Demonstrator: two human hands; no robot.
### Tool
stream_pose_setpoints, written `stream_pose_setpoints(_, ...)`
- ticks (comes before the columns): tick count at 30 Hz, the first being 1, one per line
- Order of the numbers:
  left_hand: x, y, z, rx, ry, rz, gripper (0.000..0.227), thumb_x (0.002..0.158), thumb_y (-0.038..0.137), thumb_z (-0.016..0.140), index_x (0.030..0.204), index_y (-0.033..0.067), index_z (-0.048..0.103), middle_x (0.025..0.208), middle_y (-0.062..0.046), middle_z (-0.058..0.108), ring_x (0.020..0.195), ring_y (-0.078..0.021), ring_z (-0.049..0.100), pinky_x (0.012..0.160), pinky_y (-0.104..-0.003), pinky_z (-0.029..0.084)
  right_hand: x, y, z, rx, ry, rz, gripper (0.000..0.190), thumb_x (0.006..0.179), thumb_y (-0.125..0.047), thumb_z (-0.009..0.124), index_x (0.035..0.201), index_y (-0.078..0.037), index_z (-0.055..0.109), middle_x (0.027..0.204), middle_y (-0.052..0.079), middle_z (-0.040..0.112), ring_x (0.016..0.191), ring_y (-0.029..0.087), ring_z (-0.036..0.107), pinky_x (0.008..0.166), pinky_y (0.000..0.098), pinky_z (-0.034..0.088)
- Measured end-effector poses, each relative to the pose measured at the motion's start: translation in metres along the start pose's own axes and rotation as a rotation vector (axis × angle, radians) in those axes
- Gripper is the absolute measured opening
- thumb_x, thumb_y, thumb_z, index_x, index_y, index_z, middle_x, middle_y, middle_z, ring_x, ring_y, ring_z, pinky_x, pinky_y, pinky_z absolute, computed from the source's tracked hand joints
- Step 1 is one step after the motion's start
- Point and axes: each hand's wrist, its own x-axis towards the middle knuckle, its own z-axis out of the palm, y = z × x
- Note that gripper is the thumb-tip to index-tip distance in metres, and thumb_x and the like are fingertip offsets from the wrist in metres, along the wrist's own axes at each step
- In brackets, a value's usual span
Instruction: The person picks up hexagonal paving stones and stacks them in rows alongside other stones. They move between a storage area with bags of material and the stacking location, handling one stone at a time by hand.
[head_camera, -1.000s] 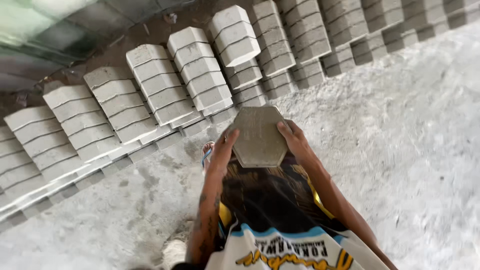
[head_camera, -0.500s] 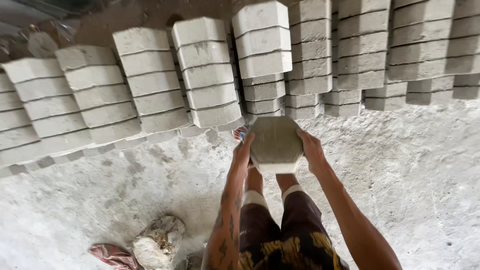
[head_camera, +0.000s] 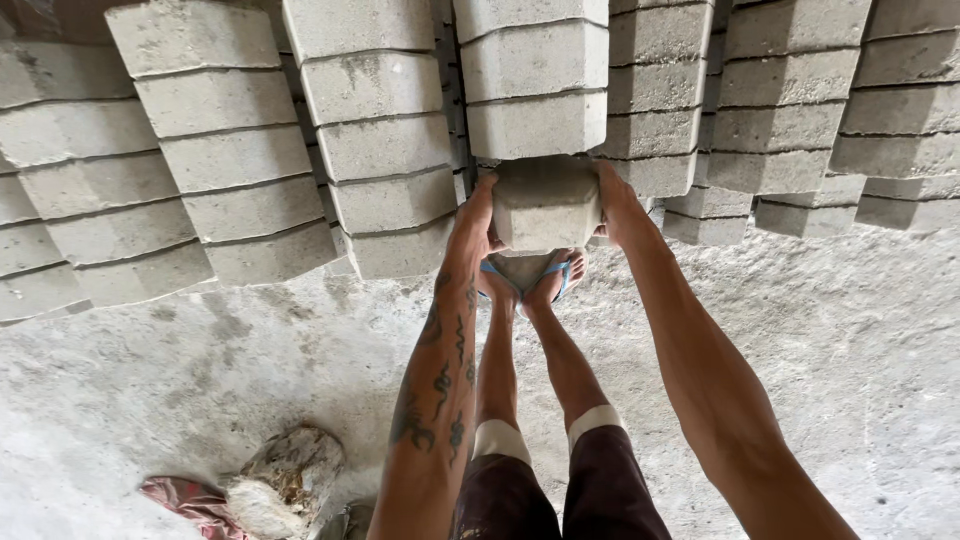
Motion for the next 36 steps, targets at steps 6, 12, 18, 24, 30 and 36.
stream_pose_setpoints(6, -0.029, 0.033, 0.002, 0.037, -0.033, -0.043, 0.106, 0.075, 0.071, 0.06, 0.148, -0.0034, 0.04, 0.135, -0.04, 0.049, 0.112, -0.0583, 0.061, 0.086, -0.067, 0.056, 0.023, -0.038, -0.002, 0.363, 0.058, 0.383, 0.081, 0.088, -0.052, 0.06, 0.15, -0.005, 0.037, 0.148, 0.029, 0.041, 0.131, 0.052, 0.048, 0.096, 0.0707, 0.052)
stream_pose_setpoints(12, -0.002, 0.008, 0.001, 0.093, -0.05, -0.003, 0.094, 0.089, 0.076, 0.042, 0.147, 0.0014, 0.041, 0.142, -0.038, 0.046, 0.122, -0.0594, 0.055, 0.101, -0.07, 0.046, -0.02, -0.067, -0.006, 0.573, 0.06, 0.444, 0.081, 0.098, -0.058, 0.046, 0.156, -0.005, 0.024, 0.16, 0.036, 0.019, 0.144, 0.054, 0.032, 0.108, 0.0705, 0.042)
stream_pose_setpoints(18, -0.09, 0.01, 0.006, 0.182, -0.052, 0.532, 0.1, 0.095, 0.075, 0.036, 0.158, -0.0004, 0.018, 0.158, -0.038, 0.024, 0.145, -0.0559, 0.028, 0.114, -0.075, 0.027, -0.02, 0.005, 0.002, 0.153, -0.006, -0.345, 0.065, 0.11, -0.064, 0.018, 0.103, -0.004, 0.043, 0.091, 0.009, 0.035, 0.103, 0.032, 0.046, 0.104, 0.0659, 0.039)
stream_pose_setpoints(24, -0.066, 0.0, -0.008, 0.308, -0.038, 0.8, 0.134, 0.074, 0.069, 0.081, 0.161, 0.0006, 0.005, 0.158, -0.042, 0.021, 0.142, -0.0603, 0.031, 0.113, -0.076, 0.031, -0.008, 0.013, 0.003, 0.054, -0.01, -0.378, 0.109, 0.089, -0.068, 0.071, 0.151, 0.009, 0.022, 0.145, 0.041, 0.034, 0.14, 0.056, 0.032, 0.118, 0.069, 0.029)
stream_pose_setpoints(30, -0.05, -0.005, -0.009, 0.247, -0.022, 0.855, 0.136, 0.07, 0.071, 0.084, 0.164, 0.0145, 0.004, 0.162, -0.037, 0.013, 0.143, -0.0593, 0.03, 0.111, -0.078, 0.028, -0.012, 0.004, -0.002, 0.098, -0.004, -0.369, 0.112, 0.085, -0.067, 0.077, 0.151, 0.007, 0.025, 0.144, 0.038, 0.038, 0.14, 0.053, 0.036, 0.116, 0.0636, 0.034)
stream_pose_setpoints(36, -0.043, 0.0, -0.009, 0.223, -0.04, 0.865, 0.131, 0.074, 0.068, 0.084, 0.163, 0.0128, 0.006, 0.162, -0.038, 0.015, 0.144, -0.0614, 0.027, 0.113, -0.078, 0.028, 0.014, 0.019, -0.001, 0.092, 0.033, -0.439, 0.103, 0.087, -0.063, 0.081, 0.148, 0.004, 0.031, 0.139, 0.035, 0.042, 0.137, 0.051, 0.041, 0.117, 0.0602, 0.034)
